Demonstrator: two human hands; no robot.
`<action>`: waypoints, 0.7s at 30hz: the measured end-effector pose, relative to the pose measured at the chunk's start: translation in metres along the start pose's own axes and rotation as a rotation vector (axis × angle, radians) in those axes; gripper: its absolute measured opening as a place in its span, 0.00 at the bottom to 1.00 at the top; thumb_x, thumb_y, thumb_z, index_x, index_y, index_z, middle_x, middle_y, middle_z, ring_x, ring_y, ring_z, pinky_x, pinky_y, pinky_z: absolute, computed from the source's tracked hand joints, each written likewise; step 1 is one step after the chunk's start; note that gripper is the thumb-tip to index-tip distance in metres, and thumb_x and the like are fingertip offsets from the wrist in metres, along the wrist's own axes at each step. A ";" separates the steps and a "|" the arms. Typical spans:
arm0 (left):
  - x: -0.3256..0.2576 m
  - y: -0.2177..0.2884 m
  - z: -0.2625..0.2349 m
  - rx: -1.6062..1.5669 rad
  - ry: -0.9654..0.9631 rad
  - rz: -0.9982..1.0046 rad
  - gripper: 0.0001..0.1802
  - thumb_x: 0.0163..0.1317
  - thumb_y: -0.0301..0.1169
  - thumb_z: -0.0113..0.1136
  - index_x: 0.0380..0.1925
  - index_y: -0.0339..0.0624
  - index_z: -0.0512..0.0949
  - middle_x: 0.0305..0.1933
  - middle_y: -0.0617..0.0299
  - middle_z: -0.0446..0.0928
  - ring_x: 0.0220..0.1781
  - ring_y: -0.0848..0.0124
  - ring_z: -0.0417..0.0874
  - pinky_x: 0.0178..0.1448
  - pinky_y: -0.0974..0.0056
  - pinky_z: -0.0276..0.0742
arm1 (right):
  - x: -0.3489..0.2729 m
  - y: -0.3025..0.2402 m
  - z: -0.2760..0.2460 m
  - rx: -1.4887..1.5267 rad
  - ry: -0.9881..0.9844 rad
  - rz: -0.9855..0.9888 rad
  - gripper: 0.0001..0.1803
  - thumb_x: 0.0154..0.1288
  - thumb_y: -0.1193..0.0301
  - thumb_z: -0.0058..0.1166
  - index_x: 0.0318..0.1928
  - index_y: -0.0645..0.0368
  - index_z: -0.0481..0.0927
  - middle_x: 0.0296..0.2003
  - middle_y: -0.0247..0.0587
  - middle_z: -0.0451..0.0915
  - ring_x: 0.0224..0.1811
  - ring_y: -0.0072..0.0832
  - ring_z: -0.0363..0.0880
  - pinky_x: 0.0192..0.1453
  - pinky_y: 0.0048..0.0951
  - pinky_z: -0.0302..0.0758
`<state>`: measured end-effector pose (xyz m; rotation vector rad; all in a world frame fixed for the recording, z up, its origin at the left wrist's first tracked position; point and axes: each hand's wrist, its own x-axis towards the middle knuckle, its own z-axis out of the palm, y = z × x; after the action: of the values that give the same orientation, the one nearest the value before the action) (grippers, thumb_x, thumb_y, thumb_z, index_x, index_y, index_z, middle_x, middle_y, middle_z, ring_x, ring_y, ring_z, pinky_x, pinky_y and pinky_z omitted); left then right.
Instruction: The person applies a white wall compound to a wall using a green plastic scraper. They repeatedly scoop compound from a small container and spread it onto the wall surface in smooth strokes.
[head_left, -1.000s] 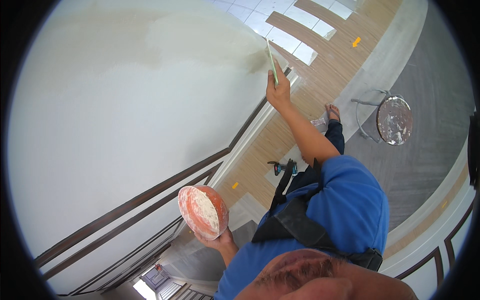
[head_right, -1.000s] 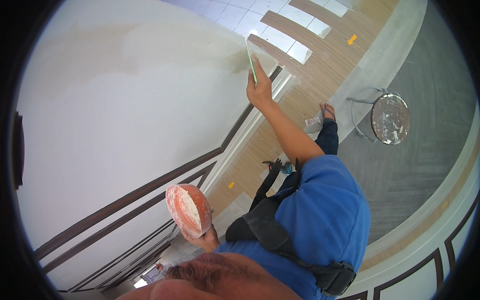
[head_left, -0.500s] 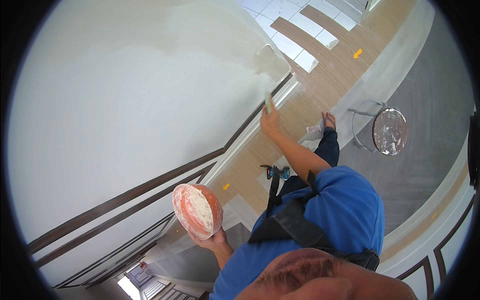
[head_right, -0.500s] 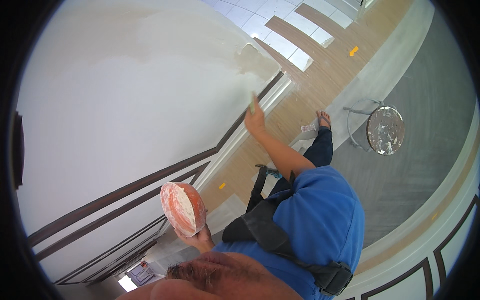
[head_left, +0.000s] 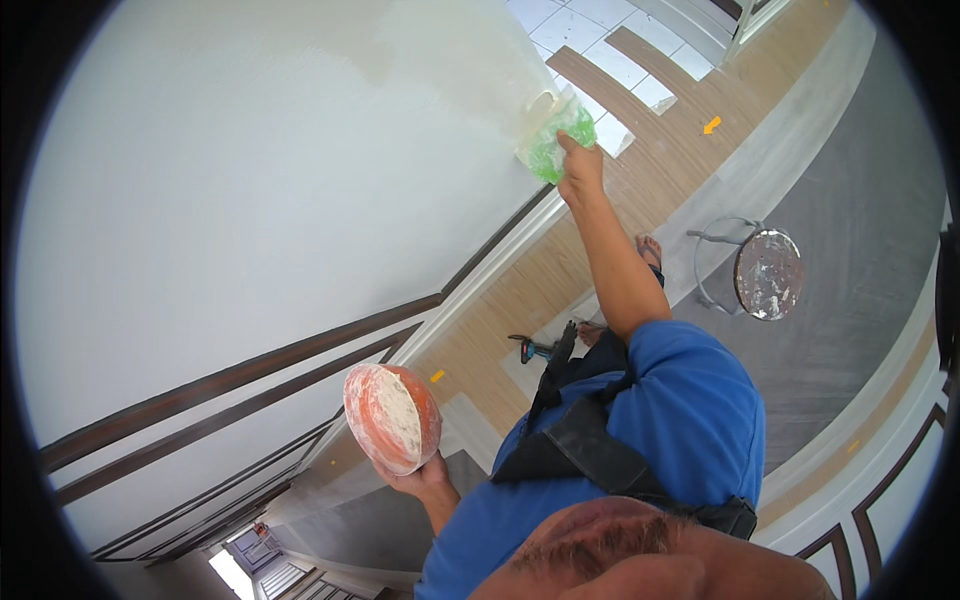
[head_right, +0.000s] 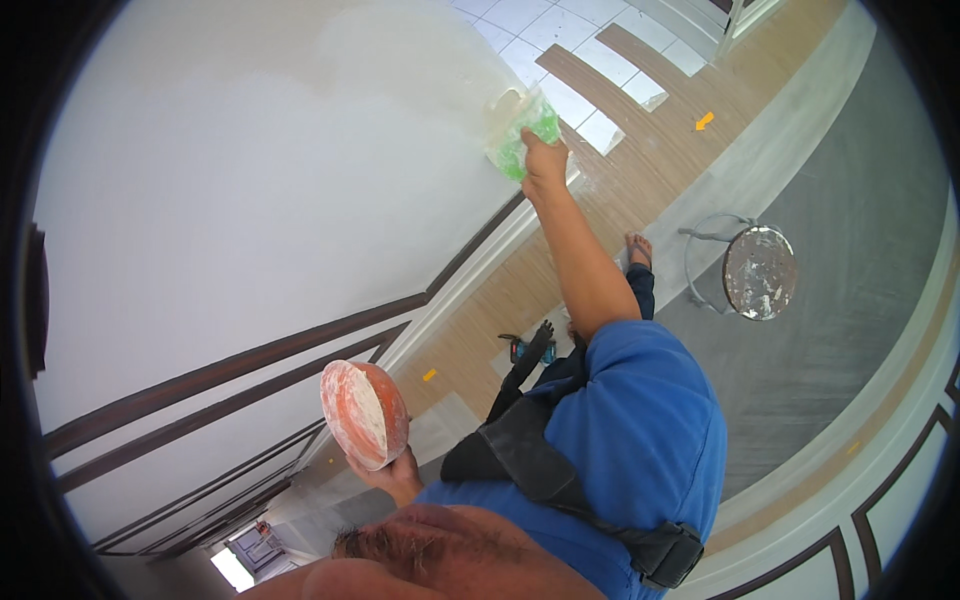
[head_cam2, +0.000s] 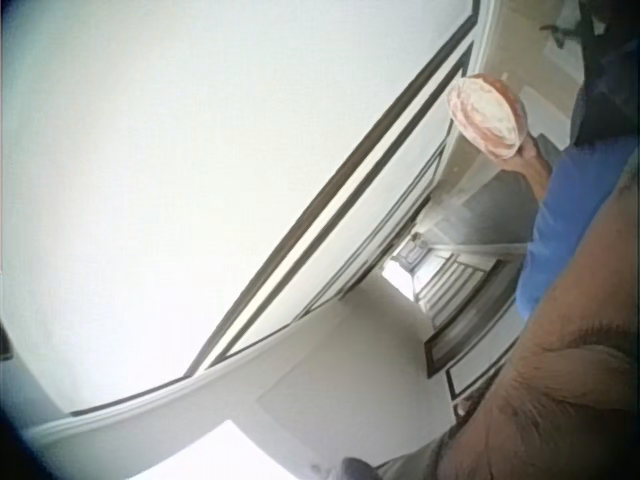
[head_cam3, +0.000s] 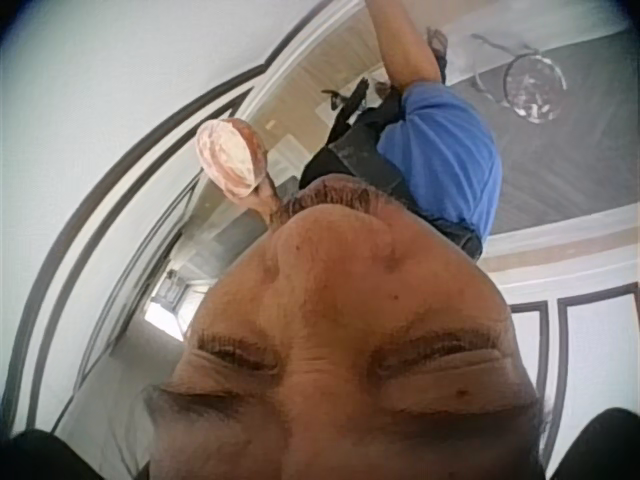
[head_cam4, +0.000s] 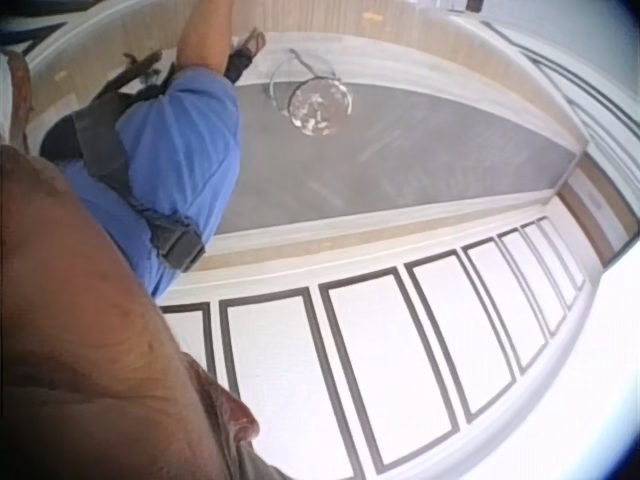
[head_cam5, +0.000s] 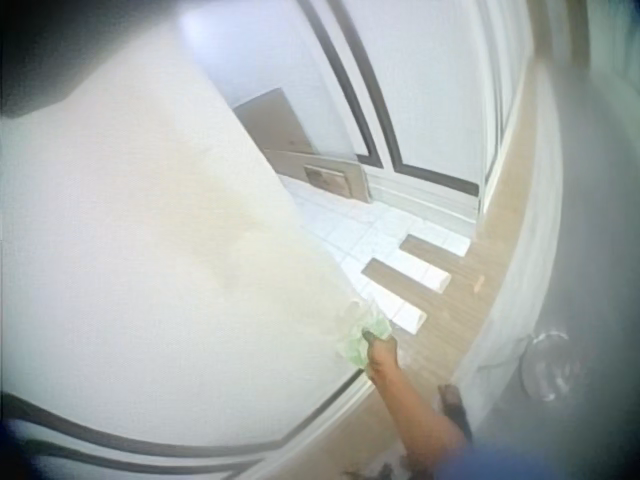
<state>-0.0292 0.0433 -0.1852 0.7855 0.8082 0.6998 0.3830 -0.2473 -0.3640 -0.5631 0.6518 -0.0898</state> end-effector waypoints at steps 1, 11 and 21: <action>0.001 -0.001 0.001 -0.003 -0.013 -0.002 0.35 0.71 0.52 0.48 0.71 0.43 0.69 0.73 0.49 0.71 0.72 0.43 0.72 0.68 0.26 0.70 | -0.007 -0.006 0.009 -0.018 -0.031 -0.042 0.19 0.72 0.80 0.57 0.61 0.72 0.75 0.53 0.52 0.82 0.52 0.41 0.85 0.54 0.43 0.85; -0.003 -0.003 0.039 -0.071 -0.077 -0.047 0.33 0.72 0.52 0.44 0.70 0.44 0.69 0.72 0.47 0.71 0.69 0.40 0.74 0.60 0.24 0.74 | -0.099 -0.004 0.018 -0.751 -0.506 -0.806 0.25 0.74 0.80 0.49 0.70 0.65 0.72 0.58 0.65 0.81 0.62 0.50 0.83 0.65 0.37 0.78; -0.017 -0.004 0.032 0.030 -0.124 0.008 0.32 0.72 0.50 0.48 0.70 0.43 0.70 0.72 0.50 0.71 0.72 0.47 0.73 0.70 0.32 0.72 | -0.007 0.070 0.042 -0.864 -0.211 -1.197 0.51 0.46 0.89 0.48 0.77 0.68 0.57 0.77 0.69 0.53 0.81 0.67 0.46 0.84 0.58 0.48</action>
<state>-0.0106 0.0175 -0.1679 0.8514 0.7043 0.6411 0.3961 -0.1663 -0.3692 -1.7241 0.0311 -0.8841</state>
